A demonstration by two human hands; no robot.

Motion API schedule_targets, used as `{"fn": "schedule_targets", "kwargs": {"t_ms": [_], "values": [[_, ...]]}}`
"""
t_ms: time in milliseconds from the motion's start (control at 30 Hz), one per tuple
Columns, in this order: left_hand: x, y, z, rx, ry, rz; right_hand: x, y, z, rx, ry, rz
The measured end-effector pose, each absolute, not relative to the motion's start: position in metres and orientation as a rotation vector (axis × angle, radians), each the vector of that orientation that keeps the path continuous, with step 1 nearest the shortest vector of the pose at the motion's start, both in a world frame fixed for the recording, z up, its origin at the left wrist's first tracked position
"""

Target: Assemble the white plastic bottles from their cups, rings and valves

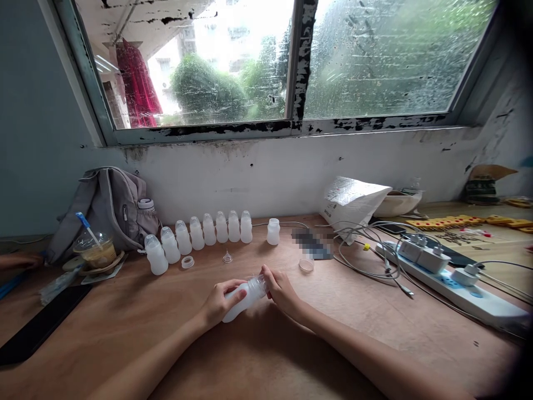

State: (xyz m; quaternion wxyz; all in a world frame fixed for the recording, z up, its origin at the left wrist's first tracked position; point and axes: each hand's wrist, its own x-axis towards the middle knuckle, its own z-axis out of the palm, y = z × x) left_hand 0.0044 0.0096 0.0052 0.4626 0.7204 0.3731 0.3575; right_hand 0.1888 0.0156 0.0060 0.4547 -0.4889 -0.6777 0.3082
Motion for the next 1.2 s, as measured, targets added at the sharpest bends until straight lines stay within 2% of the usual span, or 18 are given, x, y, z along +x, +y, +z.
{"fn": "schedule_targets", "kwargs": {"t_ms": [200, 433, 600, 867, 1033, 1200], "values": [[0.009, 0.001, 0.009, 1.828, 0.945, 0.976, 0.182, 0.013, -0.002, -1.211, -1.644, 0.533], [0.01, -0.001, 0.01, 1.846, 0.967, 0.969, 0.179, 0.012, -0.007, -1.218, -1.656, 0.513], [0.011, 0.0, 0.009, 1.828, 0.996, 0.983, 0.18, 0.017, -0.004, -1.212, -1.627, 0.644], [0.007, 0.006, 0.012, 1.849, 1.021, 0.944, 0.202, 0.034, 0.036, -1.108, -1.849, 1.177], [0.0, 0.016, 0.004, 2.024, 1.066, 1.007, 0.207, 0.039, 0.054, -1.049, -2.039, 1.058], [-0.008, 0.023, -0.003, 2.328, 1.125, 0.973, 0.199, 0.04, 0.06, -0.972, -1.99, 1.012]]}}
